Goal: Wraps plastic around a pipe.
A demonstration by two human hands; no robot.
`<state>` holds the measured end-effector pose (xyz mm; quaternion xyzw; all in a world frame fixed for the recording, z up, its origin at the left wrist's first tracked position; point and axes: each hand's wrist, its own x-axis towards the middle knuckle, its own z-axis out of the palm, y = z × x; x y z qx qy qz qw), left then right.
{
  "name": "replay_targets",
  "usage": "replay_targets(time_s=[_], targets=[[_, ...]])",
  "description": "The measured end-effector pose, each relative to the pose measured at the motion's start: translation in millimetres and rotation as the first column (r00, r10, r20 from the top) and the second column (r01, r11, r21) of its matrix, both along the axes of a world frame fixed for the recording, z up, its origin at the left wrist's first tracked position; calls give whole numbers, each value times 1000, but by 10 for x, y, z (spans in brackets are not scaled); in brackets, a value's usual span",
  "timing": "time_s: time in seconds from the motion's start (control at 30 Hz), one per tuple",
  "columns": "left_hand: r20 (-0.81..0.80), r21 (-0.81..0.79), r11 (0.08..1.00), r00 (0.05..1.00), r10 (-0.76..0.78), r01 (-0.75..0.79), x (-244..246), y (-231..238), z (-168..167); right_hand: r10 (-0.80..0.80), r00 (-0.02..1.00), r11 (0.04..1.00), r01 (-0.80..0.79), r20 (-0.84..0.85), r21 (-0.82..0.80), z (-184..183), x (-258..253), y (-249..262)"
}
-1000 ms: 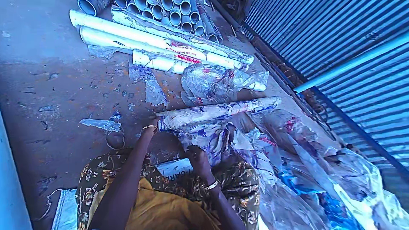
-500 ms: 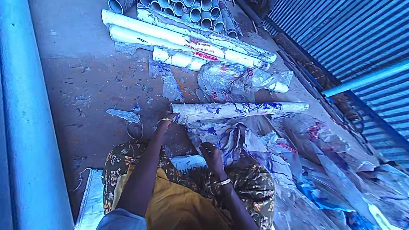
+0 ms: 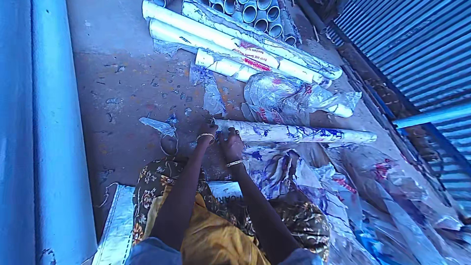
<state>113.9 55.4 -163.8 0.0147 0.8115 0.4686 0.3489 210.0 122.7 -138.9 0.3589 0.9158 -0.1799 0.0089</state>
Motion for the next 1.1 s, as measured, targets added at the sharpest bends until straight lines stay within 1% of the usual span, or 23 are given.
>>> replay_targets(time_s=[0.07,0.13,0.2,0.27,0.33,0.43,0.5,0.57,0.63,0.7,0.77,0.83,0.93,1.0,1.07,1.1], targets=[[-20,-47,998,999,-30,29,38,-31,113,-1,998,999,-1,68,37,12,-77,1],[-20,-65,997,999,-48,47,61,-35,152,9,995,998,-15,101,59,35,-94,8],[-2,-79,995,998,-58,57,80,-29,186,1,994,1000,-4,106,27,82,-75,31],[21,-72,996,999,-45,46,110,-21,201,-30,997,997,35,68,-62,99,-39,66],[24,-25,999,999,-26,27,137,-22,169,-58,998,983,57,-1,-172,98,15,104],[22,74,997,1000,-7,5,169,-28,117,-91,977,958,34,-191,-285,1,139,200],[23,128,992,1000,17,-19,186,-30,69,-183,920,910,25,-348,-414,-126,235,330],[19,124,992,1000,17,-19,186,-27,50,-325,818,809,-20,-475,-588,-190,402,422],[21,105,994,1000,16,-18,169,-31,87,-424,743,737,-49,-518,-674,-220,594,459],[33,120,992,999,28,-32,179,-36,103,-523,700,688,10,-486,-726,-267,790,438],[55,144,988,997,52,-60,164,-18,66,-559,721,664,96,-408,-741,-342,977,437],[84,169,983,995,54,-67,129,17,-4,-512,784,681,121,-351,-723,-397,1107,487],[24,192,980,998,54,-57,149,7,-156,-423,870,713,146,-254,-686,-173,1149,511],[-1,168,985,999,35,-34,154,-3,-130,-429,864,728,160,-262,-666,-51,1104,535],[17,139,990,1000,10,-12,115,15,-38,-410,854,778,144,-320,-612,28,1002,567],[13,130,991,1000,3,-5,113,17,-13,-369,872,813,135,-322,-567,48,933,593]])
